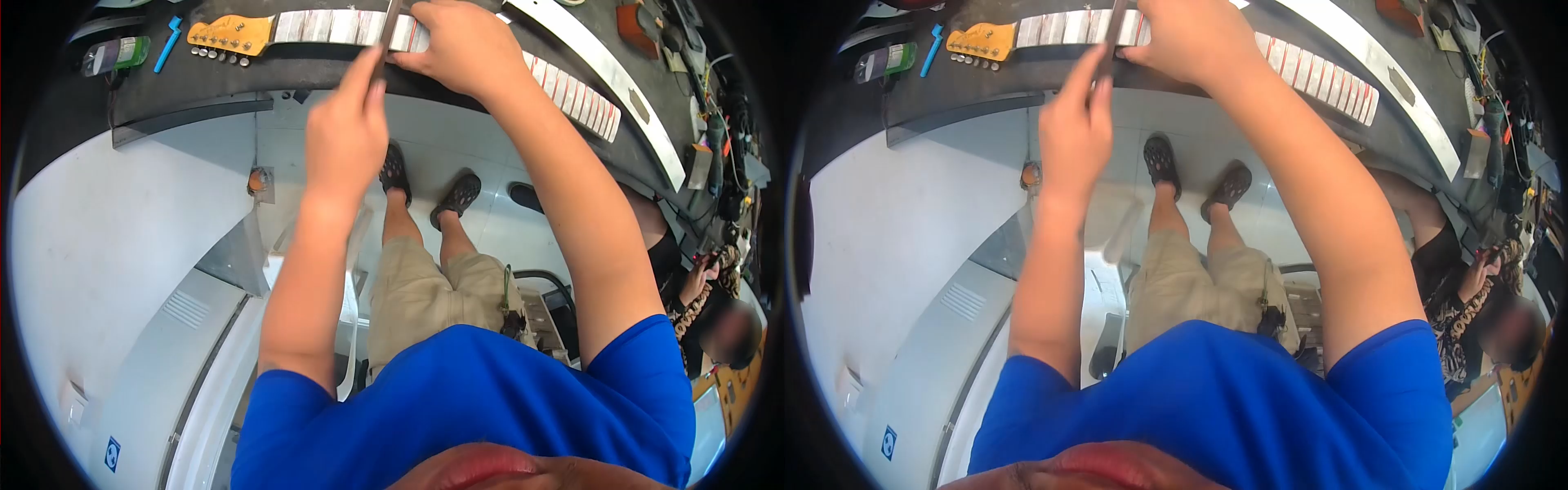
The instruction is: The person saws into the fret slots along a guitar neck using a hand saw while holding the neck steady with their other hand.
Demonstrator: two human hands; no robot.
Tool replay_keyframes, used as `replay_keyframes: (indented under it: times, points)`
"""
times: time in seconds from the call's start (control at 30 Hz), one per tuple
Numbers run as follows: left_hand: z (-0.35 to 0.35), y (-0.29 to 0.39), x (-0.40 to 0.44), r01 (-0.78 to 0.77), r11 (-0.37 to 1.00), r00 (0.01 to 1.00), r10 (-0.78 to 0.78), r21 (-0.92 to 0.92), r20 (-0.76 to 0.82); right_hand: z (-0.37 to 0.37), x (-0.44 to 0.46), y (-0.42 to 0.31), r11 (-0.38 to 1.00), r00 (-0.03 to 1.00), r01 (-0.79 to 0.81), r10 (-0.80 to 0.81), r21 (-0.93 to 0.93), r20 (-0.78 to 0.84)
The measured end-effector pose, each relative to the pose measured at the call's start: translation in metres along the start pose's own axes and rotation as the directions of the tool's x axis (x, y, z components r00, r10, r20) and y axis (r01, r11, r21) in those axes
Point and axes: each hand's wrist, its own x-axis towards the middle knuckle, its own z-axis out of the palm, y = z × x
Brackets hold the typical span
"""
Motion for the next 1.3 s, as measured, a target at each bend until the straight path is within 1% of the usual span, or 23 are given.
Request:
replay_keyframes:
  times: [0.03,0.1,0.17,0.2,0.23,0.3,0.33,0.4,0.47,0.5,0.57,0.6,0.67,0.73,0.8,0.9,0.97,1.03,1.1,1.17,1.23,1.3]
  points:
    - [0.002,0.009,0.019,0.072,0.997,0.997,-0.071,-0.027,0.033,-0.001,-0.002,-0.001,1.000,1.000,-0.010,0.010,0.007,0.012]
    - [-0.004,0.012,0.010,0.136,0.990,0.989,-0.133,-0.030,0.071,0.001,-0.004,-0.002,1.000,1.000,-0.013,0.013,-0.007,0.028]
    - [-0.014,0.000,-0.054,0.195,0.978,0.979,-0.189,-0.077,0.077,0.004,-0.002,0.000,1.000,1.000,-0.011,0.011,-0.008,-0.001]
    - [-0.020,-0.006,-0.095,0.146,0.987,0.989,-0.144,-0.066,0.039,-0.001,-0.001,-0.003,0.999,0.999,-0.033,0.033,-0.009,0.028]
    - [-0.023,-0.011,-0.118,0.095,0.994,0.995,-0.095,-0.054,0.003,-0.005,0.002,-0.005,0.999,0.999,-0.041,0.042,-0.016,0.031]
    - [-0.023,-0.009,-0.113,0.136,0.990,0.990,-0.134,-0.041,0.055,-0.007,-0.001,-0.010,0.998,0.996,-0.063,0.065,-0.026,0.065]
    - [-0.026,-0.006,-0.108,0.164,0.986,0.984,-0.161,-0.029,0.078,0.001,-0.002,-0.004,0.998,1.000,0.001,0.000,-0.070,0.017]
    - [-0.013,-0.003,-0.049,0.084,0.996,0.991,-0.087,0.037,0.097,0.004,-0.001,-0.002,0.999,1.000,0.001,-0.001,-0.039,-0.008]
    - [0.008,0.001,0.006,-0.028,0.999,0.999,0.027,0.028,0.036,0.000,-0.003,-0.004,0.999,0.999,-0.038,0.038,0.012,0.009]
    - [0.012,0.003,0.014,-0.041,0.999,0.999,0.040,-0.015,-0.019,0.003,-0.007,-0.003,0.999,0.999,-0.039,0.039,-0.011,0.024]
    - [-0.004,0.011,-0.009,0.053,0.997,0.998,-0.054,-0.048,-0.029,0.004,-0.001,-0.001,0.999,0.999,-0.011,0.013,-0.051,0.029]
    - [-0.013,0.011,-0.024,0.138,0.982,0.990,-0.141,-0.126,-0.020,-0.003,-0.001,-0.004,1.000,1.000,-0.002,0.002,-0.014,0.027]
    - [-0.031,0.006,-0.080,0.338,0.902,0.940,-0.337,-0.269,0.050,0.000,-0.001,-0.002,1.000,0.999,-0.013,0.014,-0.029,0.048]
    - [-0.045,-0.001,-0.112,0.398,0.860,0.917,-0.366,-0.321,0.156,0.001,0.002,-0.001,0.999,0.998,-0.010,0.013,-0.049,0.061]
    - [-0.053,0.003,-0.120,0.295,0.935,0.951,-0.266,-0.196,0.159,0.000,0.003,-0.002,0.999,0.998,-0.021,0.023,-0.038,0.054]
    - [-0.055,0.008,-0.123,0.203,0.976,0.963,-0.185,-0.077,0.197,0.004,0.001,-0.002,0.998,0.999,-0.023,0.025,-0.061,0.033]
    - [-0.052,0.019,-0.117,0.206,0.978,0.956,-0.192,-0.040,0.222,0.003,0.000,-0.003,0.997,0.999,-0.021,0.023,-0.069,0.035]
    - [-0.046,0.021,-0.117,0.176,0.984,0.968,-0.178,0.027,0.175,-0.002,0.000,-0.005,0.998,0.998,-0.025,0.028,-0.053,0.048]
    - [-0.039,0.020,-0.110,0.128,0.987,0.984,-0.139,0.094,0.116,0.001,-0.001,-0.004,0.999,1.000,-0.007,0.008,-0.048,0.018]
    - [-0.026,0.013,-0.091,0.064,0.985,0.996,-0.074,0.158,0.056,0.002,-0.001,-0.001,0.999,1.000,0.011,-0.012,-0.038,-0.007]
    - [-0.016,0.015,-0.049,0.045,0.982,0.996,-0.058,0.185,0.070,0.003,-0.003,-0.001,0.999,0.999,0.024,-0.025,-0.021,-0.024]
    - [-0.005,0.016,-0.002,0.013,0.966,0.996,-0.035,0.257,0.082,-0.001,-0.001,-0.002,1.000,0.999,0.007,-0.007,-0.025,0.031]
